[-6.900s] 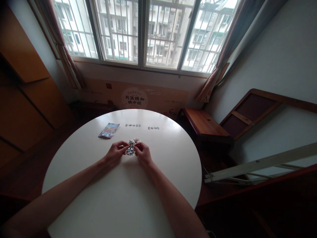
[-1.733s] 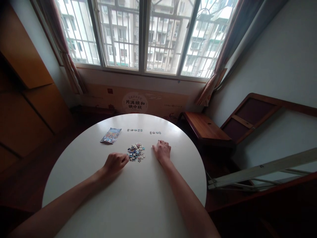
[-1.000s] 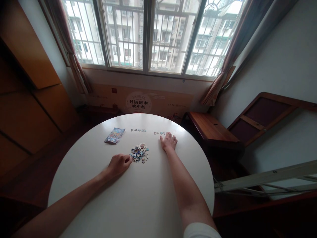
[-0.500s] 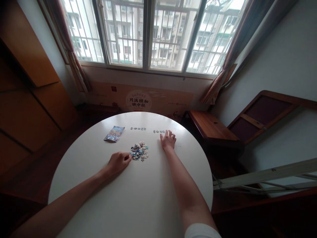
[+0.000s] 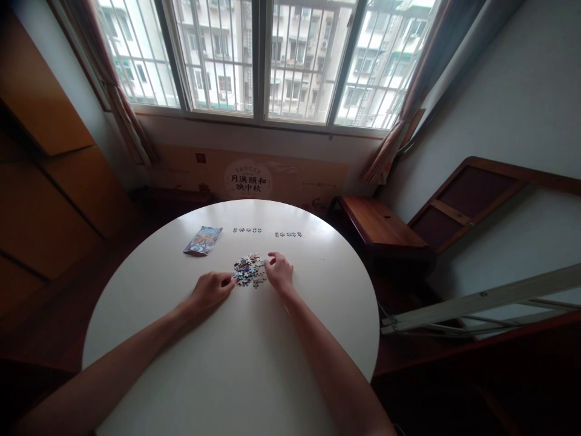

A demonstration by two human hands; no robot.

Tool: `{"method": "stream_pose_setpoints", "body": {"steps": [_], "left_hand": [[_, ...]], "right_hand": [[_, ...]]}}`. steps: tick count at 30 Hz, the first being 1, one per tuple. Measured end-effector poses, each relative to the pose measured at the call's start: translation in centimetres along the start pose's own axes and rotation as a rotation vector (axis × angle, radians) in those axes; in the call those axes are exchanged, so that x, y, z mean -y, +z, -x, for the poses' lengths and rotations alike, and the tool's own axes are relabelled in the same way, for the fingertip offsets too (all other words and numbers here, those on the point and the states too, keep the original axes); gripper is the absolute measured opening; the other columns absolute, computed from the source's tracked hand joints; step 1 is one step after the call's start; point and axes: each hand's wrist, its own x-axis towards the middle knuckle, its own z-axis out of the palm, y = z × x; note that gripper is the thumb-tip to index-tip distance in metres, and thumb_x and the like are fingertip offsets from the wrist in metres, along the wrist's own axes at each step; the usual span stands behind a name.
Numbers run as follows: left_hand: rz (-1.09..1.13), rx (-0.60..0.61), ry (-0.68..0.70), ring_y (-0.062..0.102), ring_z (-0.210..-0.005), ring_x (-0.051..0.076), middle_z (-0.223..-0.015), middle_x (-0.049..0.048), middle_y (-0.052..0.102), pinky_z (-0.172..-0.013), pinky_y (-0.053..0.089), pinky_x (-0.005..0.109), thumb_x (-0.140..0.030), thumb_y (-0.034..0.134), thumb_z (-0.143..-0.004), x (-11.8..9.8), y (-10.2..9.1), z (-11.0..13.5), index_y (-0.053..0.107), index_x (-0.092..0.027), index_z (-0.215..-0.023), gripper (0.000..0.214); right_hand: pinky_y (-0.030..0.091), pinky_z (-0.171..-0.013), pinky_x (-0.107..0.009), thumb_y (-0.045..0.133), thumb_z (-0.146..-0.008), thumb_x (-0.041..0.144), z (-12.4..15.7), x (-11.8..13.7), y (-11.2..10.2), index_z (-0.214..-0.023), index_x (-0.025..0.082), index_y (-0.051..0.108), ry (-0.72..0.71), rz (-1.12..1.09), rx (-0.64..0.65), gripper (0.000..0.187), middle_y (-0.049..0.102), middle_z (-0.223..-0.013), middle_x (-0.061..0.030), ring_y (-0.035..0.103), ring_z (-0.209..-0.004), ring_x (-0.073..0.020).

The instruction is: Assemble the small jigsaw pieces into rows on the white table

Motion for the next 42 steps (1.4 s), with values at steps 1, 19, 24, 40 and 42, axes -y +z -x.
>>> {"method": "stream_pose_setpoints", "body": {"steps": [1, 19, 24, 40, 42], "left_hand": [[0.012, 0.004, 0.008, 0.044, -0.052, 0.012, -0.056, 0.0032, 0.059, -0.053, 0.019, 0.026, -0.038, 0.042, -0.084, 0.1, -0.1, 0.0, 0.058, -0.017, -0.057, 0.038], [0.186, 0.038, 0.08, 0.035, -0.05, 0.008, -0.052, -0.0022, 0.046, -0.052, 0.02, 0.023, -0.04, 0.043, -0.083, 0.8, -0.7, -0.1, 0.055, -0.014, -0.056, 0.039], [0.212, 0.053, 0.06, 0.033, -0.05, 0.008, -0.051, -0.0033, 0.042, -0.052, 0.02, 0.023, -0.04, 0.044, -0.082, 0.9, -0.7, -0.1, 0.053, -0.013, -0.055, 0.039], [0.4, 0.066, 0.075, 0.034, -0.053, 0.008, -0.053, -0.0033, 0.041, -0.051, 0.026, 0.021, -0.045, 0.046, -0.083, 2.2, -0.2, -0.6, 0.056, -0.012, -0.06, 0.042], [0.508, 0.063, 0.075, 0.036, -0.054, 0.008, -0.056, -0.0024, 0.045, -0.051, 0.028, 0.02, -0.046, 0.047, -0.083, 2.2, -0.4, -0.7, 0.06, -0.011, -0.065, 0.041]], "right_hand": [[0.037, -0.08, -0.032, 0.052, -0.083, 0.03, 0.4, 0.2, 0.2, -0.106, 0.022, 0.061, -0.001, 0.027, -0.014, 0.025, 0.065, -0.085, -0.002, 0.06, -0.081, -0.0175], [0.036, -0.081, -0.028, 0.054, -0.087, 0.032, 1.9, 0.6, 0.3, -0.099, 0.027, 0.069, -0.233, 0.177, -0.011, 0.02, 0.06, -0.094, -0.0037, 0.059, -0.084, -0.0163], [0.039, -0.077, -0.026, 0.057, -0.085, 0.03, 1.7, 0.2, 0.4, -0.097, 0.023, 0.07, -0.199, 0.109, -0.018, 0.019, 0.062, -0.092, -0.0037, 0.06, -0.078, -0.0148], [0.045, -0.063, -0.024, 0.056, -0.08, 0.025, 1.7, 1.3, -0.2, -0.081, 0.019, 0.065, -0.244, -0.249, -0.061, 0.01, 0.065, -0.083, -0.0022, 0.055, -0.061, -0.0119], [0.046, -0.059, -0.024, 0.057, -0.08, 0.029, 1.9, 2.3, -0.4, -0.081, 0.018, 0.065, -0.283, -0.403, -0.052, 0.014, 0.066, -0.083, -0.0036, 0.055, -0.061, -0.0118]]}}
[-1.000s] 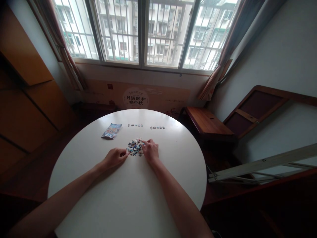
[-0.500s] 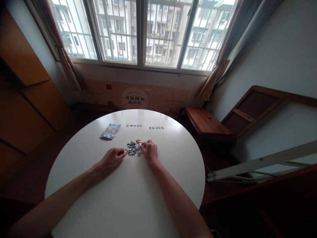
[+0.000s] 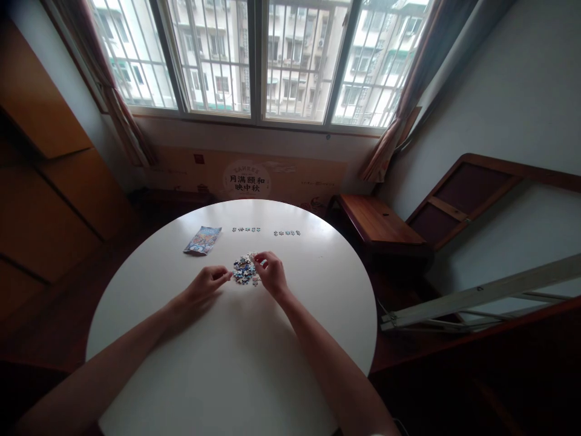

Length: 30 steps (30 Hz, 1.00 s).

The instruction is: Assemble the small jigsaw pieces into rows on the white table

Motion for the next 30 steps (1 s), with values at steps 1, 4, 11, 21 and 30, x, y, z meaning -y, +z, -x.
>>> {"method": "stream_pose_setpoints", "body": {"steps": [1, 4, 11, 21, 30], "left_hand": [[0.057, -0.006, 0.004, 0.037, -0.054, 0.008, -0.057, -0.0018, 0.047, -0.051, 0.029, 0.02, -0.046, 0.048, -0.083, -0.1, 0.0, -0.1, 0.062, -0.011, -0.069, 0.04], [0.227, 0.0, -0.016, 0.036, -0.049, 0.007, -0.054, -0.0026, 0.046, -0.045, 0.028, 0.019, -0.047, 0.05, -0.082, -0.3, 0.0, -0.2, 0.065, -0.009, -0.079, 0.041], [0.428, -0.014, -0.06, 0.034, -0.039, 0.005, -0.044, -0.0058, 0.041, -0.039, 0.024, 0.017, -0.046, 0.056, -0.08, -0.4, 0.4, -0.2, 0.065, -0.008, -0.084, 0.04], [0.417, -0.041, 0.014, 0.036, -0.043, 0.006, -0.049, -0.0042, 0.046, -0.041, 0.027, 0.017, -0.042, 0.063, -0.076, -0.8, 1.0, 0.0, 0.067, -0.01, -0.081, 0.033], [0.194, -0.101, 0.148, 0.041, -0.051, 0.007, -0.056, -0.0026, 0.05, -0.049, 0.034, 0.018, -0.035, 0.059, -0.081, -0.5, 1.5, 0.4, 0.068, -0.013, -0.089, 0.025]], "right_hand": [[0.046, -0.059, -0.024, 0.058, -0.08, 0.03, 0.0, 0.5, 0.1, -0.081, 0.018, 0.065, -0.004, -0.058, 0.015, 0.015, 0.066, -0.084, -0.0039, 0.056, -0.061, -0.0118], [0.047, -0.056, -0.023, 0.062, -0.077, 0.031, 0.6, 1.8, 0.9, -0.078, 0.017, 0.066, 0.034, -0.185, 0.079, 0.015, 0.066, -0.079, -0.0037, 0.057, -0.06, -0.012], [0.042, -0.049, -0.021, 0.067, -0.073, 0.034, 3.0, 1.0, 2.5, -0.077, 0.016, 0.067, 0.106, -0.36, 0.108, 0.018, 0.064, -0.068, -0.0025, 0.054, -0.053, -0.0109], [0.038, -0.043, -0.021, 0.069, -0.072, 0.035, 3.1, 0.0, 2.7, -0.077, 0.016, 0.068, 0.153, -0.486, 0.109, 0.02, 0.061, -0.06, -0.0009, 0.049, -0.048, -0.0096], [0.041, -0.048, -0.022, 0.07, -0.071, 0.034, 2.8, -0.8, 2.6, -0.077, 0.016, 0.069, 0.148, -0.514, 0.123, 0.019, 0.063, -0.063, -0.0021, 0.053, -0.052, -0.0117]]}}
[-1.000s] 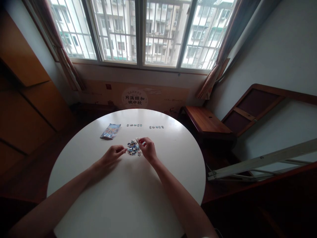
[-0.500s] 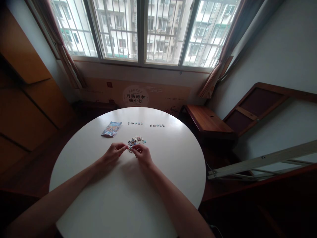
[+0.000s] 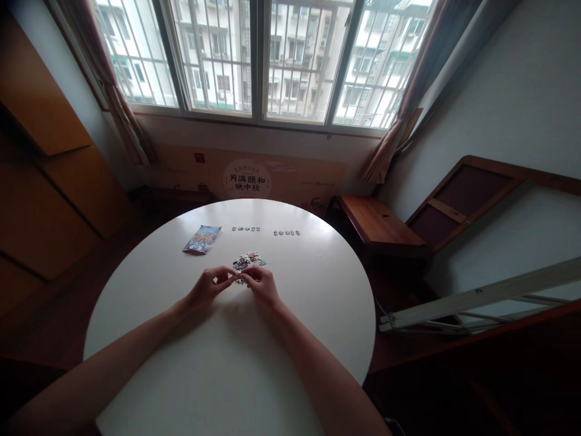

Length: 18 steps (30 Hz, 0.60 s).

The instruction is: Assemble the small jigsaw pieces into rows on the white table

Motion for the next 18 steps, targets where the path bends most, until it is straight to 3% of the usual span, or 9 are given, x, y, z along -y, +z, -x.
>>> {"method": "stream_pose_setpoints", "body": {"steps": [12, 18], "left_hand": [[-0.068, 0.021, -0.006, 0.045, -0.051, 0.008, -0.059, -0.001, 0.056, -0.049, 0.035, 0.018, -0.036, 0.057, -0.082, 0.53, 0.14, -0.03, 0.067, -0.014, -0.087, 0.026], [-0.088, -0.012, -0.009, 0.045, -0.052, 0.009, -0.058, -0.0011, 0.055, -0.051, 0.036, 0.019, -0.038, 0.057, -0.082, 0.45, 0.03, -0.13, 0.068, -0.014, -0.086, 0.027]], "right_hand": [[0.043, -0.052, -0.024, 0.069, -0.072, 0.033, -0.09, -0.32, -0.04, -0.078, 0.017, 0.069, -0.005, 0.008, 0.024, 0.017, 0.065, -0.066, -0.0026, 0.056, -0.057, -0.0134], [0.041, -0.045, -0.022, 0.067, -0.073, 0.036, -0.07, -0.37, 0.03, -0.085, 0.016, 0.068, 0.03, 0.021, -0.002, 0.023, 0.062, -0.061, -0.0009, 0.052, -0.049, -0.0113]]}}
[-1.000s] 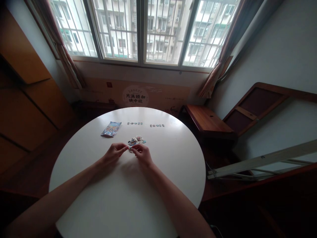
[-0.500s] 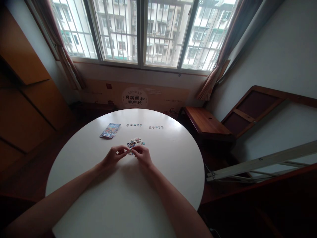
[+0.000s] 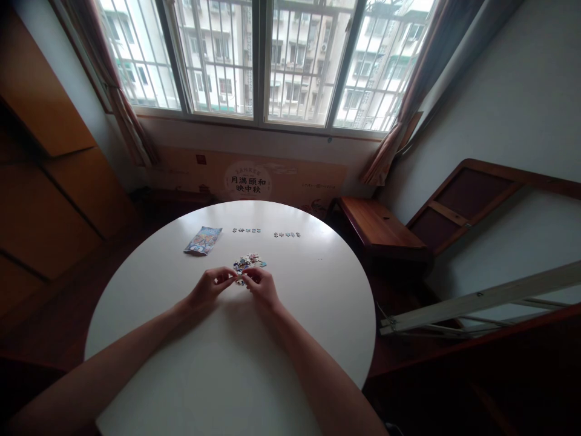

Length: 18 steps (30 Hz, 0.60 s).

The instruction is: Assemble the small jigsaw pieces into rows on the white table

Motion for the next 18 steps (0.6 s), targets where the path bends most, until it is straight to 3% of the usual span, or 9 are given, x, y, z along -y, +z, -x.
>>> {"method": "stream_pose_setpoints", "body": {"steps": [6, 18], "left_hand": [[0.032, -0.074, -0.044, 0.044, -0.051, 0.008, -0.057, -0.0017, 0.053, -0.049, 0.036, 0.018, -0.039, 0.059, -0.08, 0.12, -0.14, -0.22, 0.068, -0.013, -0.087, 0.028], [0.053, -0.046, -0.037, 0.045, -0.053, 0.009, -0.062, 0.0005, 0.057, -0.051, 0.037, 0.019, -0.038, 0.059, -0.08, -0.15, -0.15, -0.23, 0.068, -0.013, -0.084, 0.027]], "right_hand": [[0.042, -0.046, -0.022, 0.062, -0.077, 0.036, 0.37, 0.36, 0.2, -0.084, 0.016, 0.065, -0.048, 0.083, -0.072, 0.022, 0.063, -0.069, -0.0027, 0.051, -0.05, -0.0111], [0.044, -0.056, -0.024, 0.062, -0.077, 0.031, 0.47, 0.58, 0.21, -0.077, 0.017, 0.064, -0.106, 0.186, -0.095, 0.014, 0.062, -0.072, -0.003, 0.054, -0.059, -0.0132]]}}
